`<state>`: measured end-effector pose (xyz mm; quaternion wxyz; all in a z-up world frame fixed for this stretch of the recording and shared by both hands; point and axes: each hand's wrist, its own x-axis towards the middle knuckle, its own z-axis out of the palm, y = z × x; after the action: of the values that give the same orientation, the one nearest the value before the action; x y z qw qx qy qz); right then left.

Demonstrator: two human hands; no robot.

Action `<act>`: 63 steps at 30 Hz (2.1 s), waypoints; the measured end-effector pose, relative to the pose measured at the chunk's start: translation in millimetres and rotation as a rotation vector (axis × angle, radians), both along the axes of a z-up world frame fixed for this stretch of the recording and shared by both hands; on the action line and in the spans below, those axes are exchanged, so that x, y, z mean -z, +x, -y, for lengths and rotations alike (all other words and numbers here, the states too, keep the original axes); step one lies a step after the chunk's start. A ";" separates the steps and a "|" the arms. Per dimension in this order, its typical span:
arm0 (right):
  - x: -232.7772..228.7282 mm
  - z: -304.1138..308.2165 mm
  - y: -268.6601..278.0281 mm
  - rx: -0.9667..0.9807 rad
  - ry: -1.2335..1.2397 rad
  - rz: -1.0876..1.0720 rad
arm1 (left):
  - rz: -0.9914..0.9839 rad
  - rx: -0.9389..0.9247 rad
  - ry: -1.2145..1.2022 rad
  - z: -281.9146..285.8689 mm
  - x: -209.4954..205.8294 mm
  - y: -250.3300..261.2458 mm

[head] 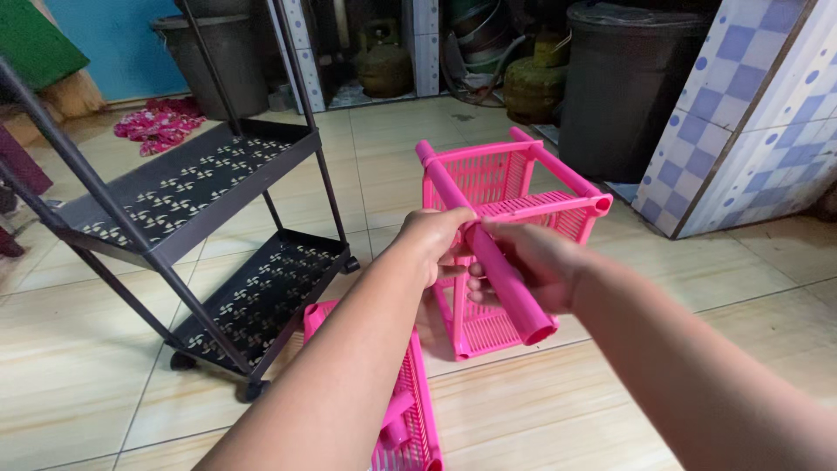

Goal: The person disassembles a pink three-tier plastic rack by removing the vertical poles and separating the shelves, then reassembles it by inserting the poles back into the shelf slots and stacking the shelves in order.

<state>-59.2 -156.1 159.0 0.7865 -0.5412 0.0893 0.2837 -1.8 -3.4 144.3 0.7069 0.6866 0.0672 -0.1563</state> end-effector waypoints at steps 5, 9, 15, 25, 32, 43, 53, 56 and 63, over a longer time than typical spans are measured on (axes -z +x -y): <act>18.1 -12.2 7.4 0.093 0.034 -0.021 | -0.015 -0.030 -0.034 -5.7 6.9 -3.2; 18.9 -7.0 17.7 0.029 0.073 -0.084 | 0.007 -0.048 0.074 -4.4 6.4 -2.9; 25.3 -4.2 24.4 -0.067 0.111 -0.161 | 0.002 -0.076 0.072 2.3 9.6 -8.1; 26.9 -6.7 26.8 -0.043 0.056 -0.171 | -0.008 -0.102 0.124 3.1 1.5 -11.7; 25.2 -6.6 23.7 -0.041 0.043 -0.163 | -0.007 -0.148 0.095 8.0 4.6 -21.0; 10.8 -3.6 8.1 0.039 0.190 -0.150 | 0.006 -0.134 -0.024 5.3 10.9 -22.6; 32.4 -8.3 25.1 -0.084 0.128 -0.104 | -0.065 -0.058 -0.009 -2.5 14.0 -21.7; 31.2 -12.3 20.5 -0.062 0.105 -0.062 | -0.154 -0.004 -0.060 -8.3 10.8 -14.4; 26.5 -15.4 16.6 -0.033 -0.009 -0.032 | -0.449 -0.028 -0.242 -26.6 -22.3 -6.1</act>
<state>-42.6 -140.7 132.5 0.7777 -0.5416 0.0943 0.3050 -7.9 23.3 166.6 0.7534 0.5440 0.2128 -0.3019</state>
